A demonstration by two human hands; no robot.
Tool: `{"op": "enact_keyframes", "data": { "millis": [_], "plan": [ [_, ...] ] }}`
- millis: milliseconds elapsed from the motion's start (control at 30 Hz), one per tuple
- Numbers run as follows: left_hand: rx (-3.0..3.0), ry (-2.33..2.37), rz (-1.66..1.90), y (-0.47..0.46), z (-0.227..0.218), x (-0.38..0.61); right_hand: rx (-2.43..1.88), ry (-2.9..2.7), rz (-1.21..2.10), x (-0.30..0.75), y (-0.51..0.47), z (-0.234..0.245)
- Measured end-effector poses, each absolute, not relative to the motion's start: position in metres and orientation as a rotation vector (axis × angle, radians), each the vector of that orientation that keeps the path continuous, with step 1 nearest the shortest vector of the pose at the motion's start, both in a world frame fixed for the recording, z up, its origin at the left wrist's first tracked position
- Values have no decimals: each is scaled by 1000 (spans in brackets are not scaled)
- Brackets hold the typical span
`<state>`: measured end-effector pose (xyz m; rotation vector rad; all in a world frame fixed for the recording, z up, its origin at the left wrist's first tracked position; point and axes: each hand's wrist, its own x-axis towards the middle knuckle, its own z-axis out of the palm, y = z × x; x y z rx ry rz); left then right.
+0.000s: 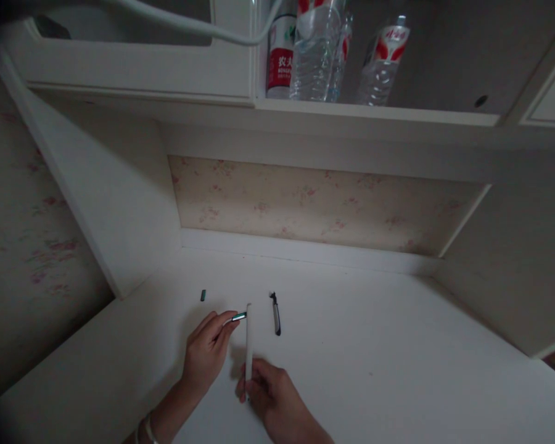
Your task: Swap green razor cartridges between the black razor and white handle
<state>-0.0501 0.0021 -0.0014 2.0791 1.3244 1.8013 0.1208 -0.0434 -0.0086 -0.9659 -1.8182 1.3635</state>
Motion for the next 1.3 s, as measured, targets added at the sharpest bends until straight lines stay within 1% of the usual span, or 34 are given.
{"op": "enact_keyframes", "data": {
  "millis": [200, 367, 633, 800, 1033, 1300],
  "plan": [
    [2069, 1341, 1775, 2, -5, -50, -926, -1895, 1389, 118, -46, -7],
    [2051, 1338, 1811, 1, 0, -49, -955, -1785, 1354, 120, -45, -3],
    [2016, 1374, 1796, 1, -1, -49, -889, -1830, 1472, 116, -48, -3],
    [2009, 1366, 1828, 1, 1, -49, -935, -1725, 1404, 118, -46, -2],
    [2004, 1378, 1786, 0, 0, -49, -899, -1829, 1471, 114, -48, -12],
    [2025, 1399, 1826, 0, 4, -49, -931, -1697, 1451, 117, -47, -5]
  ]
}}
